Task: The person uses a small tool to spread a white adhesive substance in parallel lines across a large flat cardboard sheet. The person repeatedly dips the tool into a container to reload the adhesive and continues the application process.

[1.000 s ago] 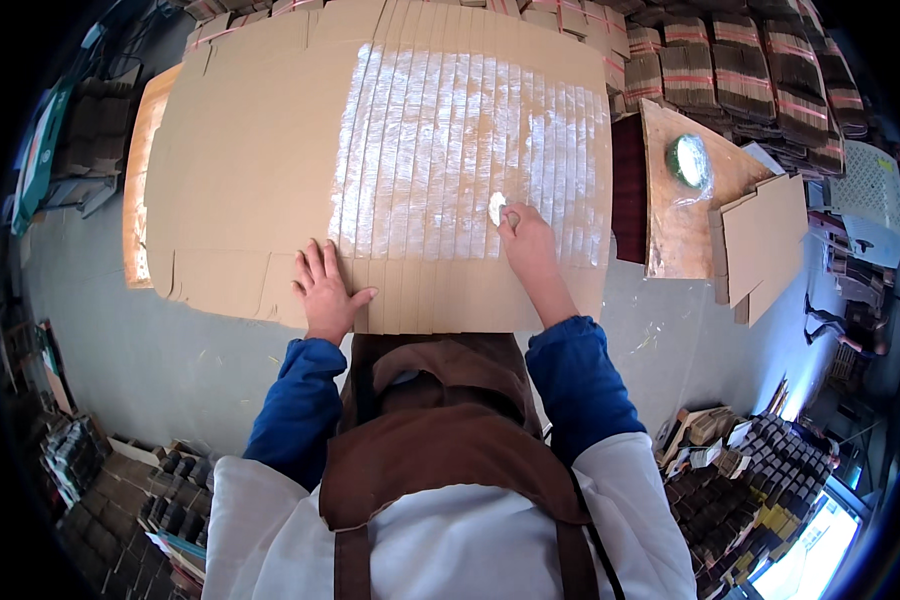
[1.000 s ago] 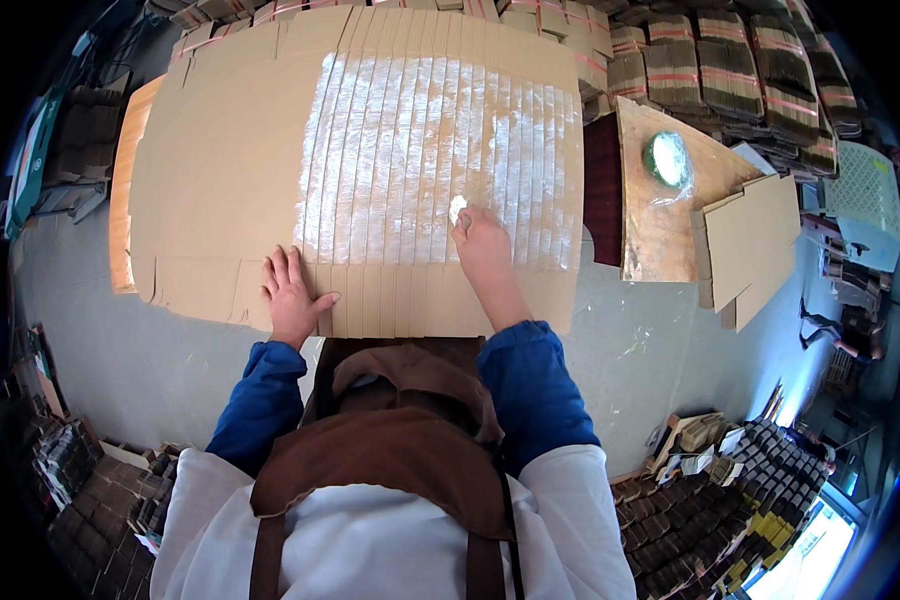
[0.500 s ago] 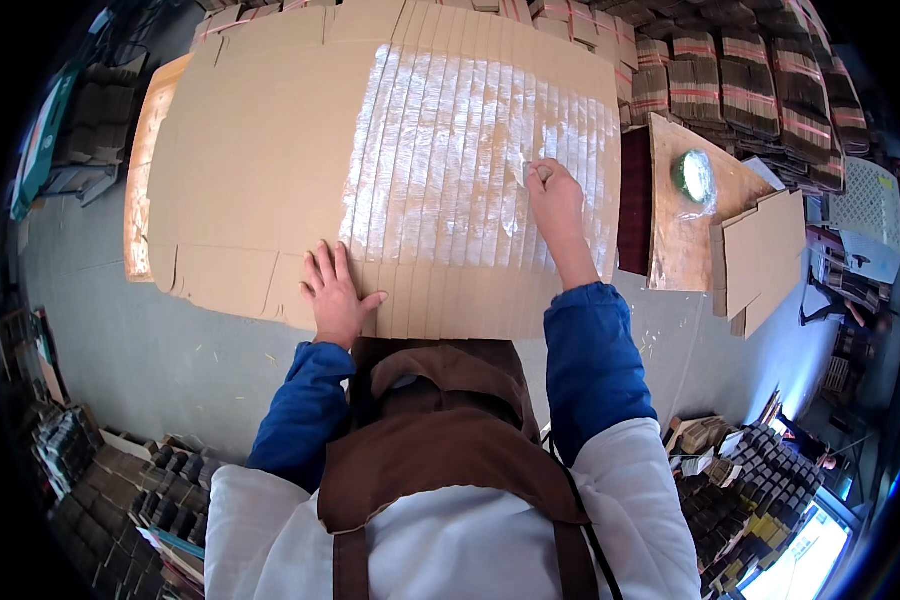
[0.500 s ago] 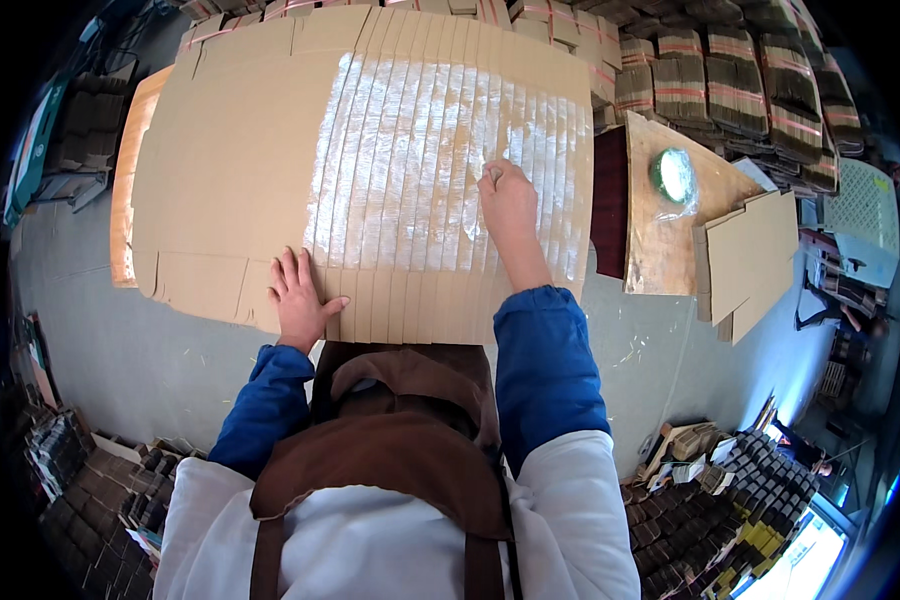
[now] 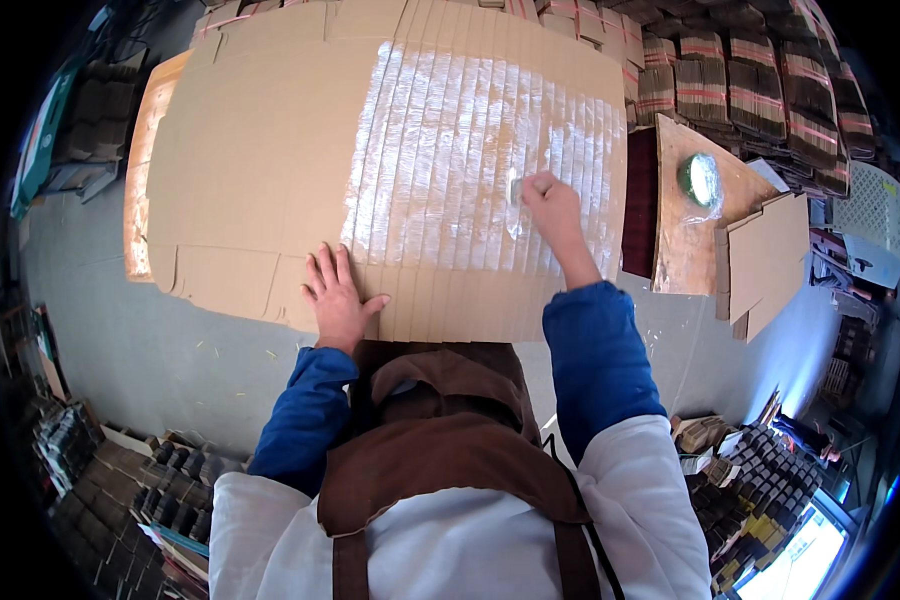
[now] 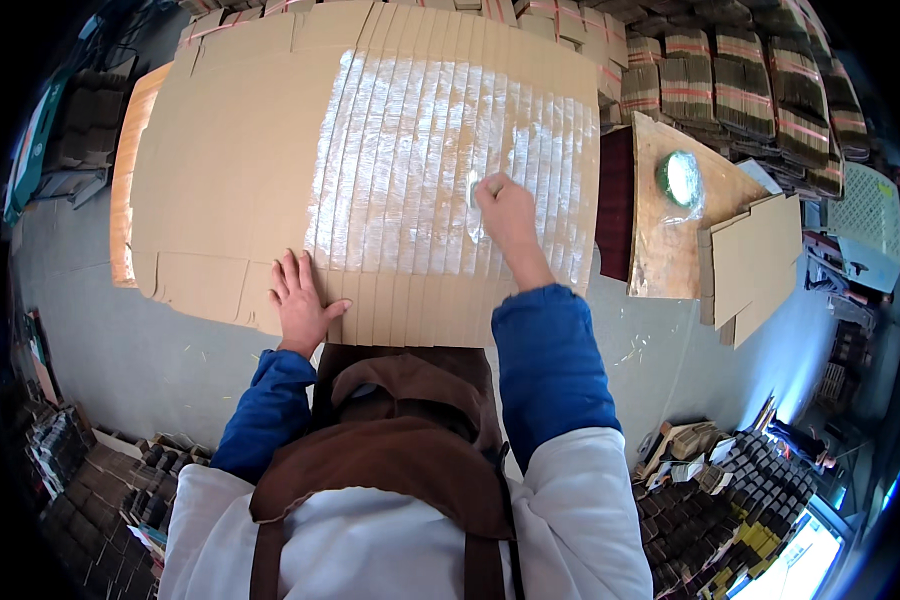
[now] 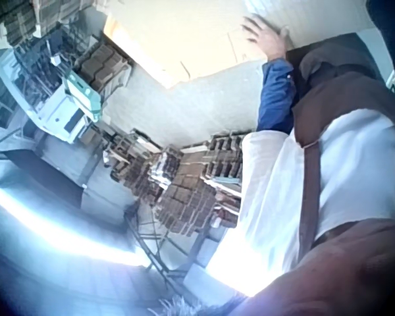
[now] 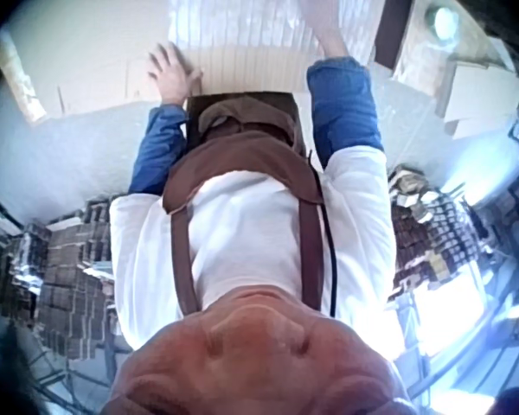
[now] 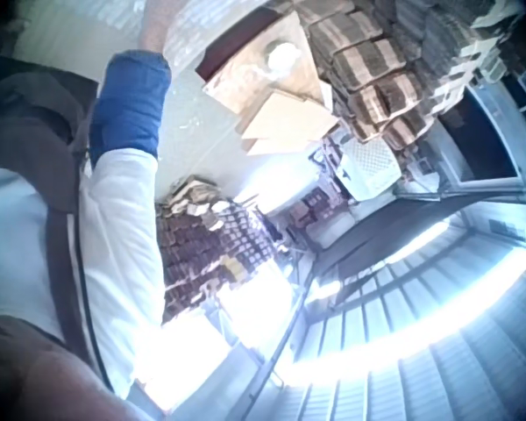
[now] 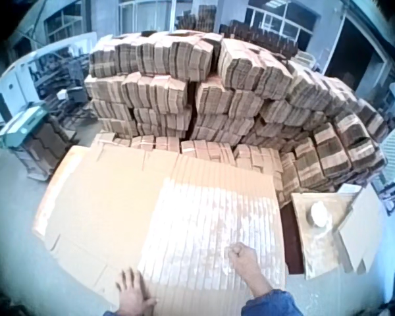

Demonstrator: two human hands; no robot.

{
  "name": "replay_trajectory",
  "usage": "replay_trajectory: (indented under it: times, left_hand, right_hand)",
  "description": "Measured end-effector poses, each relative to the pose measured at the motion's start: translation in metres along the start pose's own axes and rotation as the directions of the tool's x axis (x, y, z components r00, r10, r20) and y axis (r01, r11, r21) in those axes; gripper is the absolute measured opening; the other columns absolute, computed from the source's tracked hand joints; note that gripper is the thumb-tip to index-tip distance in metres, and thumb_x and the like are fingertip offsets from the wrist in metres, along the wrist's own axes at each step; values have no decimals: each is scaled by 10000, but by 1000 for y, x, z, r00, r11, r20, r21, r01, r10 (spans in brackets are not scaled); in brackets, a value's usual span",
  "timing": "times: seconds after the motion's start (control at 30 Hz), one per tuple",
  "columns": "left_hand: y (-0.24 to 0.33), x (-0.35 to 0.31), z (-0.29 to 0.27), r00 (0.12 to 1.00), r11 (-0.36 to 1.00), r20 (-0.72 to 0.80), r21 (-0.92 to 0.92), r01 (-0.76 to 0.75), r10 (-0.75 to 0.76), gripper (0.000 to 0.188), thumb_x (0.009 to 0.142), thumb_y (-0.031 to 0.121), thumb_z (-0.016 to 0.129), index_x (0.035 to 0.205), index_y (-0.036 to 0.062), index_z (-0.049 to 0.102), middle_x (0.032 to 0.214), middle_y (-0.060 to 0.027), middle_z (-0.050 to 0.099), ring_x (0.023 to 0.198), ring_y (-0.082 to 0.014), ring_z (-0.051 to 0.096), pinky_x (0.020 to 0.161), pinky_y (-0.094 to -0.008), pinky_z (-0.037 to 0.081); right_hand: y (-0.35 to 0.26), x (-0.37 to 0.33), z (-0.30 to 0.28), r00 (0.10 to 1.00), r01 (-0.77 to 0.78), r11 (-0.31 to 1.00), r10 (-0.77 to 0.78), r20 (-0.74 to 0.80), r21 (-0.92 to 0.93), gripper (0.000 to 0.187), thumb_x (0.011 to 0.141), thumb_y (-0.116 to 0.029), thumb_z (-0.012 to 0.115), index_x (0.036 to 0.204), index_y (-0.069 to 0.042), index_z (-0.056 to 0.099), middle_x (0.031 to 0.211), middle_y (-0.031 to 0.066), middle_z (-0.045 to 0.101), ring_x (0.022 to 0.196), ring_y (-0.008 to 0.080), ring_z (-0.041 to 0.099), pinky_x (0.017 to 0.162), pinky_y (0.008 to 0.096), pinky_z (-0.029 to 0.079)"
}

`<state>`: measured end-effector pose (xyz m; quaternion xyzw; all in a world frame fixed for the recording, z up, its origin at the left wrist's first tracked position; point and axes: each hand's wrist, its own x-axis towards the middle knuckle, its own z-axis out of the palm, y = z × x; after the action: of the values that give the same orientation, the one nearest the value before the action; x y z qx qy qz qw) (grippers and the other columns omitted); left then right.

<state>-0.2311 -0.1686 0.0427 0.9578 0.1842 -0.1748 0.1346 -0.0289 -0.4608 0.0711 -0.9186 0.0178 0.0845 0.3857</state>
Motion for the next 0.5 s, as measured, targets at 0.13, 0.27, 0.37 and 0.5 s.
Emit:
replay_trajectory:
  times: [0.13, 0.27, 0.37, 0.5]
  left_hand:
    - [-6, 0, 1, 1000, 1000, -10, 16, 6, -6, 1174, 674, 524, 834, 1563, 77, 210, 1629, -193, 140, 1490, -446, 128, 1089, -693, 247]
    - [-3, 0, 2, 1000, 1000, -3, 24, -4, 4, 1171, 678, 525, 831, 1562, 72, 211, 1629, -197, 139, 1488, -449, 130, 1086, -692, 251]
    - [-1, 1, 3, 1000, 1000, -11, 7, -11, 11, 1164, 683, 528, 828, 1559, 69, 216, 1628, -199, 138, 1486, -451, 132, 1084, -693, 252]
    - [-4, -2, 1, 1000, 1000, -15, 14, -10, 10, 1152, 690, 526, 826, 1556, 66, 221, 1628, -202, 136, 1485, -456, 132, 1084, -696, 250]
  right_hand:
    - [17, -83, -17, 970, -56, 994, 75, 230, -89, 201, 882, -237, 654, 959, -56, 696, 882, 229, 686, 821, 400, 668, 736, 444, 532]
    - [13, -84, -34, 1000, -13, 992, 15, 13, -129, 167, 886, -186, 642, 1002, -75, 688, 932, 217, 677, 822, 409, 660, 744, 452, 535]
    - [6, -88, -10, 999, 41, 994, -42, -3, -101, 161, 891, -164, 634, 1017, -76, 682, 941, 208, 672, 811, 401, 658, 733, 459, 533]
    - [22, -73, -20, 997, -63, 984, 57, -44, -165, 168, 897, -169, 632, 1029, -78, 682, 975, 209, 671, 810, 393, 660, 721, 458, 529]
